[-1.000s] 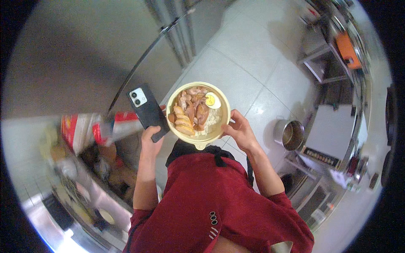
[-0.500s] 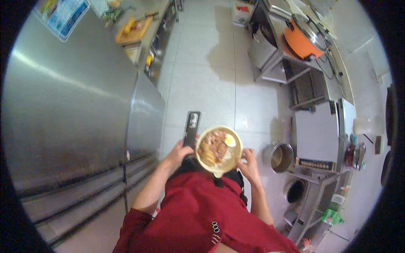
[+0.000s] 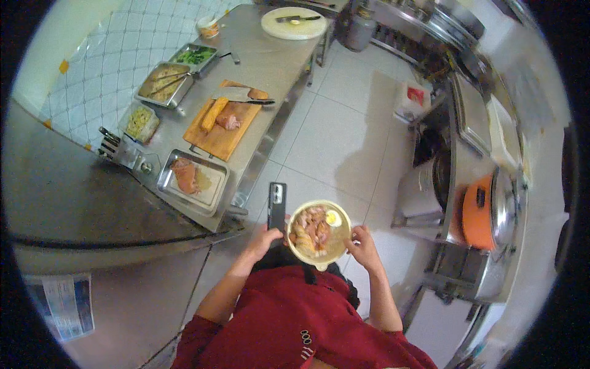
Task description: The person retrieves a bowl from a microwave, adds vegetables and sauce, then ladles broth into a separate cup. They seal the bowl, place it in a plastic bag, and attach a label to the bag.
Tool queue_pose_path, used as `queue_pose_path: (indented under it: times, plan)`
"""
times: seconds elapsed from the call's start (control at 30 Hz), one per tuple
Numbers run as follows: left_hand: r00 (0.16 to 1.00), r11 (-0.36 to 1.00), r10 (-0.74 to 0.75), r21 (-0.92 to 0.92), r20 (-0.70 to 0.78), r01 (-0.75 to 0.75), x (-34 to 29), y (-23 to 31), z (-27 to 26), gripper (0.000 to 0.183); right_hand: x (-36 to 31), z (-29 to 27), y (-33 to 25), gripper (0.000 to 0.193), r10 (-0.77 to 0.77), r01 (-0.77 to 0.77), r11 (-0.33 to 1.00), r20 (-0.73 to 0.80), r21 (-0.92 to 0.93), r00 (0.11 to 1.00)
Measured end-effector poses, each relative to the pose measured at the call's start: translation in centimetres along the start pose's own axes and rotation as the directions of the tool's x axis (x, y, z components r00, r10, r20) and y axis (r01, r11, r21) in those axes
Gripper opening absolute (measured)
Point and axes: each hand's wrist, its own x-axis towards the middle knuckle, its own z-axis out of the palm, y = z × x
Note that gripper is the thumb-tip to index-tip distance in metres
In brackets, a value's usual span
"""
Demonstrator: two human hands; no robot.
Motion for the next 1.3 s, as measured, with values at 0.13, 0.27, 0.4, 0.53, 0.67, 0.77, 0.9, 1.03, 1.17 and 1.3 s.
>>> queue_pose_path:
  times: [0.13, 0.27, 0.4, 0.53, 0.67, 0.77, 0.9, 1.03, 1.17, 1.3]
  plan:
    - [0.993, 0.983, 0.071, -0.165, -0.094, -0.086, 7.6, 4.8, -3.3, 0.052, 12.2, -1.2, -7.0, 0.023, -0.081, 0.08, 0.997, 0.185, 0.012, 0.979]
    - [0.982, 0.971, 0.121, -0.19, -0.147, -0.148, 18.0, 9.2, -6.8, 0.041, 24.0, -0.6, -8.4, 0.028, -0.077, 0.06, 0.992, 0.16, 0.108, 0.984]
    - [0.96, 0.987, 0.074, -0.116, -0.269, -0.109, 30.4, 12.3, -10.3, 0.026, 34.7, -1.0, -12.4, 0.029, 0.002, -0.036, 0.988, 0.223, 0.148, 0.975]
    - [0.944, 0.995, -0.018, -0.095, -0.329, -0.014, 40.6, 15.9, -13.4, 0.013, 45.4, -1.3, -15.1, 0.025, 0.043, -0.092, 0.98, 0.262, 0.176, 0.964]
    - [0.796, 0.993, -0.075, 0.029, -0.601, 0.116, 47.9, 16.1, -18.2, 0.032, 55.1, -0.4, -17.4, 0.024, 0.047, -0.105, 0.987, 0.404, 0.122, 0.914]
    - [0.615, 0.933, -0.05, 0.184, -0.787, 0.311, 52.0, 19.4, -18.4, 0.052, 62.1, -2.3, -18.0, 0.028, 0.072, -0.153, 0.983, 0.556, 0.101, 0.828]
    - [0.25, 0.807, 0.358, 0.433, -0.899, 0.402, 53.8, 19.1, -19.3, 0.061, 67.3, -0.7, -18.5, 0.027, 0.124, -0.199, 0.98, 0.719, 0.021, 0.684]
    - [0.457, 0.847, 0.111, 0.325, -0.883, 0.422, 49.4, 17.8, -16.4, 0.055, 71.2, -0.1, -20.3, 0.032, 0.218, -0.13, 0.976, 0.744, -0.175, 0.632]
    - [0.639, 0.89, -0.374, -0.455, -0.673, 0.041, 45.1, 15.7, -8.7, 0.04, 71.4, 1.4, -22.5, 0.035, 0.227, -0.094, 0.973, 0.814, -0.21, 0.535]
    - [0.467, 0.991, -0.131, -0.099, -0.874, 0.092, 45.4, 14.9, -6.0, 0.041, 70.8, 1.7, -25.4, 0.037, 0.29, -0.047, 0.951, 0.826, -0.307, 0.484]
